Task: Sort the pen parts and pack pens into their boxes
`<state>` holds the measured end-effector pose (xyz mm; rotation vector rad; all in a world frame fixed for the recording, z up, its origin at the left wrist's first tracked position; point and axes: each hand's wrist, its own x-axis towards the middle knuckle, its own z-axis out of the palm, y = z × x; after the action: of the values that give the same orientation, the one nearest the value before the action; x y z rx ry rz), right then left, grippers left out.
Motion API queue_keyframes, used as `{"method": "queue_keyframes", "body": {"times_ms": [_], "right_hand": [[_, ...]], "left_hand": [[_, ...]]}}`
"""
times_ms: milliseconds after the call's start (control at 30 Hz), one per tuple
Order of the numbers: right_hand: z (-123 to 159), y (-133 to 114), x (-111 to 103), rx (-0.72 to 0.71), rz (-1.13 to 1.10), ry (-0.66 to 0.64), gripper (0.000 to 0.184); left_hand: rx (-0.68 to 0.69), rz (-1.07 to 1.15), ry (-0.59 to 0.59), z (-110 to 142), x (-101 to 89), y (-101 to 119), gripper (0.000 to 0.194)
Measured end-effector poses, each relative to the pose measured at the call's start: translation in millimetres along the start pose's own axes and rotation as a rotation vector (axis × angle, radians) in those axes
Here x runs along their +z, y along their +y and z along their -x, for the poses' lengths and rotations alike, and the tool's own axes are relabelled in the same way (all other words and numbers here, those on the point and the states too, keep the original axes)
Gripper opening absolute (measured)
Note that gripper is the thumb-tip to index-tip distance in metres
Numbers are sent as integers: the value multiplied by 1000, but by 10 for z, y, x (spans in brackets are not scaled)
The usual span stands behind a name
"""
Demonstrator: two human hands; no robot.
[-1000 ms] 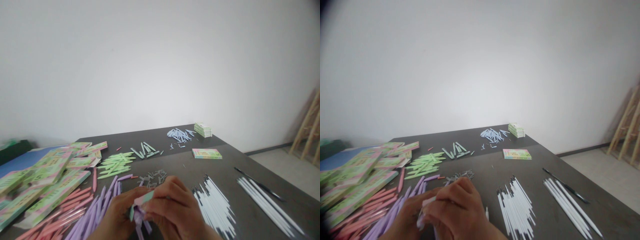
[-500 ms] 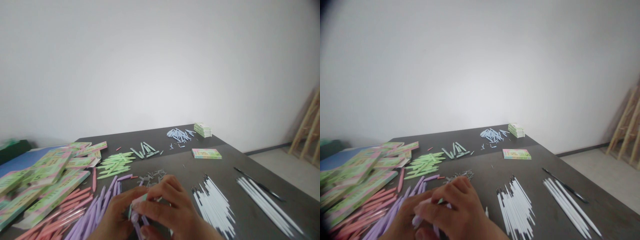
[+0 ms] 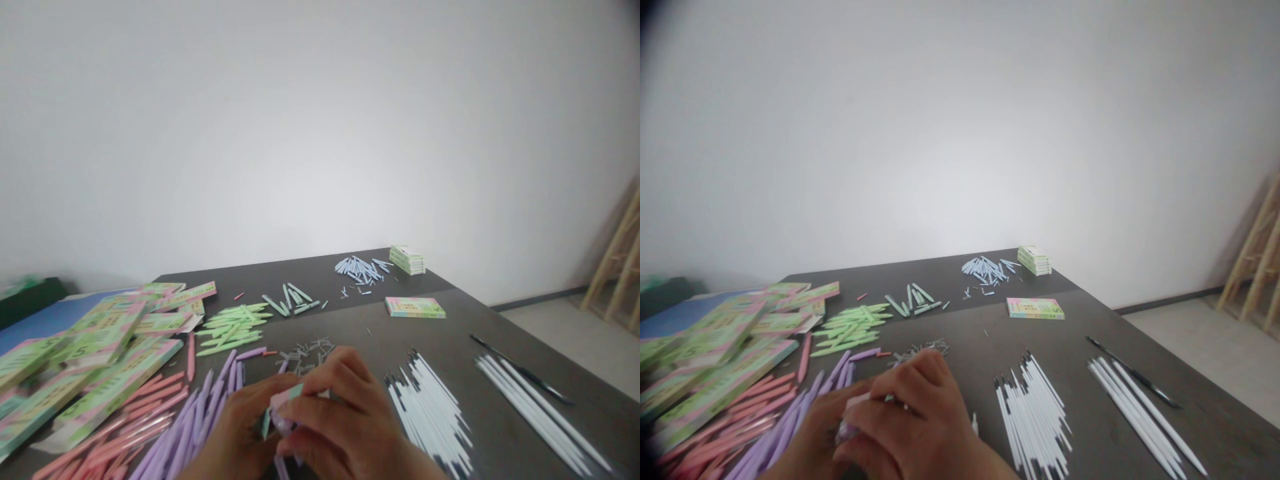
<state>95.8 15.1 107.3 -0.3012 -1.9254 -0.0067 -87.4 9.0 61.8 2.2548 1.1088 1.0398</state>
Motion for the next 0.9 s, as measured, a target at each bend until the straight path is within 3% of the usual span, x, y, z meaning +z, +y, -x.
{"method": "queue_keyframes", "body": {"times_ms": [167, 300, 400, 500, 600, 700, 767, 900], "right_hand": [[58, 15, 129, 43, 20, 2, 16], [60, 15, 117, 81, -18, 24, 32], [46, 28, 2, 217, -127, 56, 26], [56, 71, -72, 382, -190, 125, 25], [90, 114, -27, 453, -246, 150, 22], [128, 132, 98, 498, -312, 74, 23], [152, 140, 184, 497, -333, 28, 26], [197, 174, 314, 526, -382, 33, 33]], "left_hand": [[-11, -31, 85, 4, 46, -14, 20], [-63, -49, 175, 26, 10, -24, 32], [-95, -24, 144, 22, -29, -8, 36], [-134, 22, 183, 5, -40, 11, 26], [-217, 106, 261, -3, -31, 17, 14], [-301, 256, 259, 5, -19, 46, 17], [-355, 355, 343, 14, -1, 94, 23], [-376, 422, 632, 30, 63, 193, 55]]}}
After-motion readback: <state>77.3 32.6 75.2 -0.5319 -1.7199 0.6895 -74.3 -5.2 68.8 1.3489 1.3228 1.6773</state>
